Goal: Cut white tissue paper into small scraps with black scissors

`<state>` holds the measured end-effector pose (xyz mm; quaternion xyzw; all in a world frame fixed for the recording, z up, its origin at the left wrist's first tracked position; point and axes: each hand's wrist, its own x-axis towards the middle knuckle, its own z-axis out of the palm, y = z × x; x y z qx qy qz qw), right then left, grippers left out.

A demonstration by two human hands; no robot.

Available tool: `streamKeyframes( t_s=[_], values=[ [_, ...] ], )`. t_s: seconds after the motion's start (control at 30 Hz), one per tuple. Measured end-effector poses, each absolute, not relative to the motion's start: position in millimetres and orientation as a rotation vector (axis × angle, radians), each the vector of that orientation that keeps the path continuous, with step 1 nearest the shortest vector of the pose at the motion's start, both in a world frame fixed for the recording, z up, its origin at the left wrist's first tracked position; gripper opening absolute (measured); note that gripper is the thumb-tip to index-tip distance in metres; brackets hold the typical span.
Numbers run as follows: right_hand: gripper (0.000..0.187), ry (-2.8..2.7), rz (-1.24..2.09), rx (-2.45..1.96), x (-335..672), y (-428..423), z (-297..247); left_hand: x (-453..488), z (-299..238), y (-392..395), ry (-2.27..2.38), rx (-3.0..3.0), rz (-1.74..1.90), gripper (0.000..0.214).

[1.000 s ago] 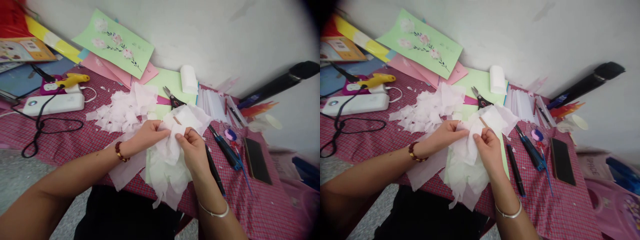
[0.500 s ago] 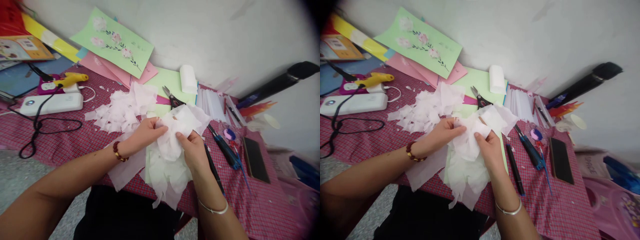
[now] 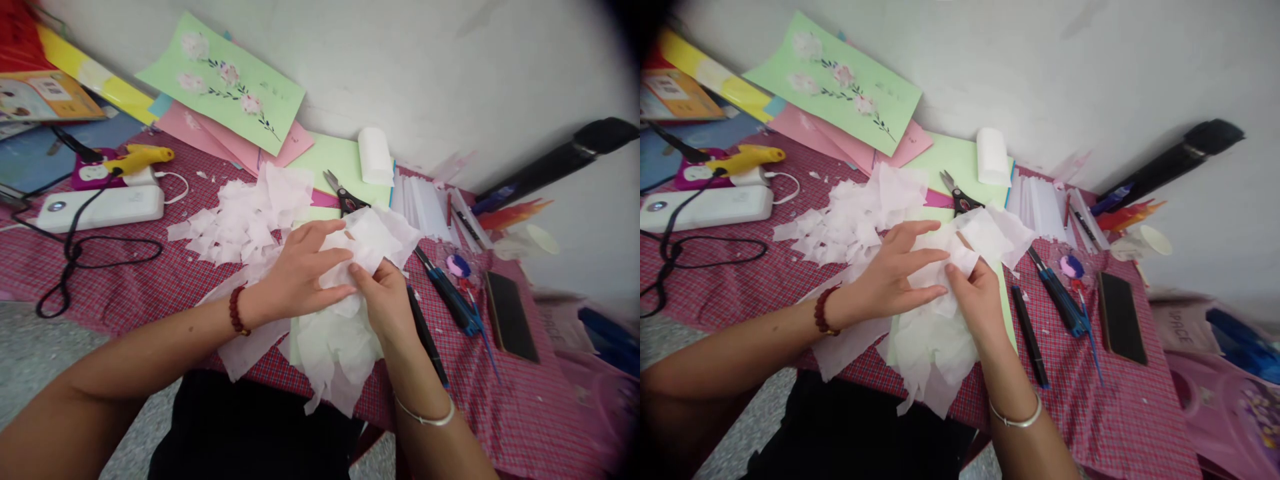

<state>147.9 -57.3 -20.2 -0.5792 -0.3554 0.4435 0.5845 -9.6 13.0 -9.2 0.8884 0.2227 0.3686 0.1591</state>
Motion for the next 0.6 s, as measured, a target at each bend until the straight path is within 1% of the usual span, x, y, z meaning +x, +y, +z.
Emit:
streamKeyframes(
  t_s=[0.13,0.27,0.37,0.4,0.5,0.6],
  values=[
    [0.028,-0.823,1.033,-1.385,149.1,-57.1,-22.1,-7.4,-20.7,15.8,0.683,2.583,0.934,0.019],
    [0.022,-0.888,1.024,-1.379,151.4,-56.3,-23.7,-6.9,-26.7,23.3,0.581,2.506,0.935,0.011],
    [0.024,-0.935,0.996,-1.357,152.5,-55.9,-22.2,-7.1,-24.5,26.1,0.522,2.427,0.929,0.007],
    [0.026,-0.956,0.974,-1.371,152.6,-56.0,-21.4,-7.0,-23.4,26.1,0.524,2.41,0.93,0.006],
    [0.033,-1.061,0.888,-1.463,152.7,-56.6,-19.7,-6.5,-20.9,24.9,0.565,2.377,0.939,0.012],
    [0.035,-1.133,0.833,-1.538,153.1,-57.4,-20.2,-5.7,-20.4,24.3,0.59,2.379,0.949,0.011]
  ],
)
